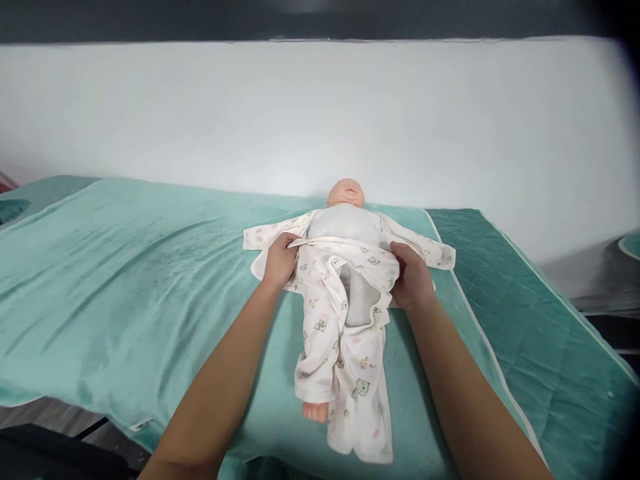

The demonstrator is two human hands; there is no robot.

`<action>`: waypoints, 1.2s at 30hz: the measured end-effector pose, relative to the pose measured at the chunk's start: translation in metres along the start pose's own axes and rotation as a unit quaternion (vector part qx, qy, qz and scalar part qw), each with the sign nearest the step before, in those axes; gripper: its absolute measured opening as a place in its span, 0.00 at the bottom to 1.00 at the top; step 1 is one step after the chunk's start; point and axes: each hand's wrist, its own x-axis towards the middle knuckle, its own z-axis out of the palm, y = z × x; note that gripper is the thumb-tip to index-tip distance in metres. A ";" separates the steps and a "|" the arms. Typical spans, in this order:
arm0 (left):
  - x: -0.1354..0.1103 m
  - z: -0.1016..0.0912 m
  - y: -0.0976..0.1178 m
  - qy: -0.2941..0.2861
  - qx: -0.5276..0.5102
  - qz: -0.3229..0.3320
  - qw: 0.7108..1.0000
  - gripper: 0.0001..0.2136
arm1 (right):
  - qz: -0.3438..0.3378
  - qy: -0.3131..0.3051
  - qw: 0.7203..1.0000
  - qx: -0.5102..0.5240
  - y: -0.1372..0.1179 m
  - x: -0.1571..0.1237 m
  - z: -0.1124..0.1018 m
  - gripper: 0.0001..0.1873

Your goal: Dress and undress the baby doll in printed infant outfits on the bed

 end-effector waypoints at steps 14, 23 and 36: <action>0.000 -0.001 0.005 -0.048 0.020 -0.002 0.999 0.11 | 0.083 -0.233 0.964 -0.094 -0.023 -0.009 -0.031 0.17; 0.001 -0.001 0.003 -0.080 0.057 0.026 0.995 0.15 | 0.026 -0.042 0.965 -0.259 0.000 -0.002 -0.018 0.09; -0.008 -0.001 0.023 -0.243 -0.255 -0.166 0.921 0.20 | 0.027 -0.049 0.987 -0.151 0.004 -0.004 -0.005 0.20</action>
